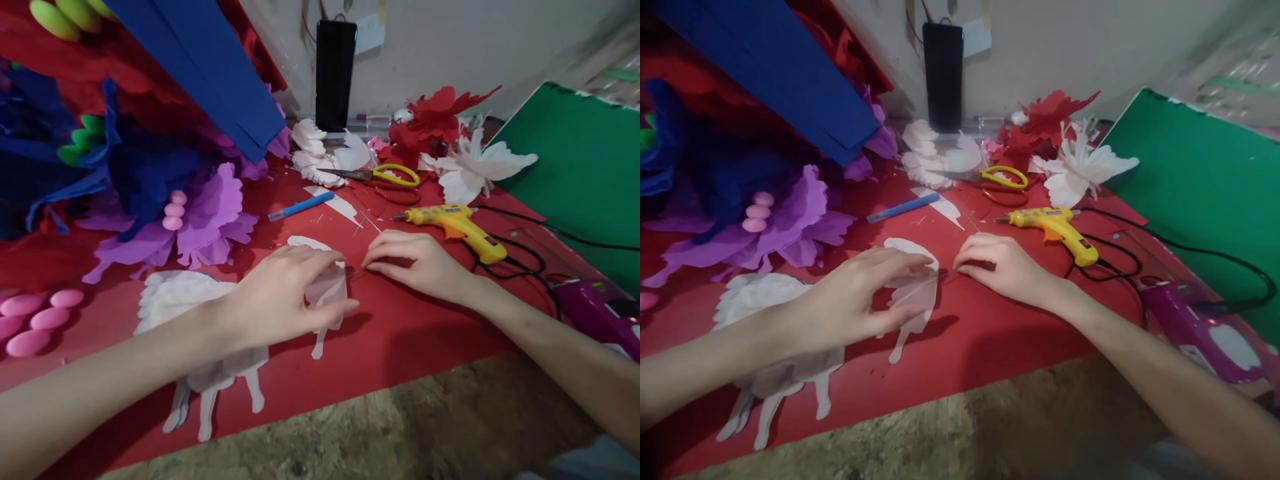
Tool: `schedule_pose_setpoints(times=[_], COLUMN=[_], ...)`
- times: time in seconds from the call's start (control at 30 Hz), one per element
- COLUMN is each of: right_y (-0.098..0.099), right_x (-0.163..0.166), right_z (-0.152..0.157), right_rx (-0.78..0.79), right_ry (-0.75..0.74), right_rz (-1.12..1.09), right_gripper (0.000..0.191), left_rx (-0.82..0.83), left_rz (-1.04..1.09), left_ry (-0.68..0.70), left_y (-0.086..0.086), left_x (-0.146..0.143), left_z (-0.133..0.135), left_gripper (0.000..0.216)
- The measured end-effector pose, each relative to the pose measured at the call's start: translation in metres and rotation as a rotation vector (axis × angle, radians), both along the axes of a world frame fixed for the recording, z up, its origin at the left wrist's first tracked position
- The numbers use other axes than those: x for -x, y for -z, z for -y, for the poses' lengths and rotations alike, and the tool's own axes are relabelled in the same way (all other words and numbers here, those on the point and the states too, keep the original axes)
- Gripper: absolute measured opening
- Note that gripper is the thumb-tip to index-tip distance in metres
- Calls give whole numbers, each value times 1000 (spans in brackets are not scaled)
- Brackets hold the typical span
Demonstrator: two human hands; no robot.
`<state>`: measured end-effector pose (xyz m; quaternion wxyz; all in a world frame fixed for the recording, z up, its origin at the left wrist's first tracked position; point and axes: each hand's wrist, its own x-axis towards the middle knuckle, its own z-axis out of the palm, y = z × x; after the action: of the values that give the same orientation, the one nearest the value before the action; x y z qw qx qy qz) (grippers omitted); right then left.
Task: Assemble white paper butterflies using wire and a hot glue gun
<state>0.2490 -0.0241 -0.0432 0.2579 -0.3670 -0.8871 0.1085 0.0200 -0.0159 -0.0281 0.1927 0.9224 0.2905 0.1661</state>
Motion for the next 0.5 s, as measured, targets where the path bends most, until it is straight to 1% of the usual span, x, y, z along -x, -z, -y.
schedule_pose_setpoints(times=[0.03, 0.1, 0.2, 0.33, 0.5], right_y=[0, -1, 0, -1, -3], right_x=[1, 1, -1, -5, -5], right_z=[1, 1, 2, 1, 1], right_rx=[5, 10, 4, 21, 83], right_ry=[5, 12, 16, 16, -13], right_rz=[-3, -13, -3, 8, 8], right_gripper=[15, 15, 15, 16, 19], left_rx=[2, -5, 39, 85, 147], left_rz=[-20, -43, 0, 114, 162], left_ry=[-27, -61, -76, -74, -21], left_y=[-1, -1, 2, 5, 5], left_x=[-1, -2, -3, -2, -1], left_z=[3, 8, 7, -2, -7], left_gripper=[39, 31, 30, 27, 25])
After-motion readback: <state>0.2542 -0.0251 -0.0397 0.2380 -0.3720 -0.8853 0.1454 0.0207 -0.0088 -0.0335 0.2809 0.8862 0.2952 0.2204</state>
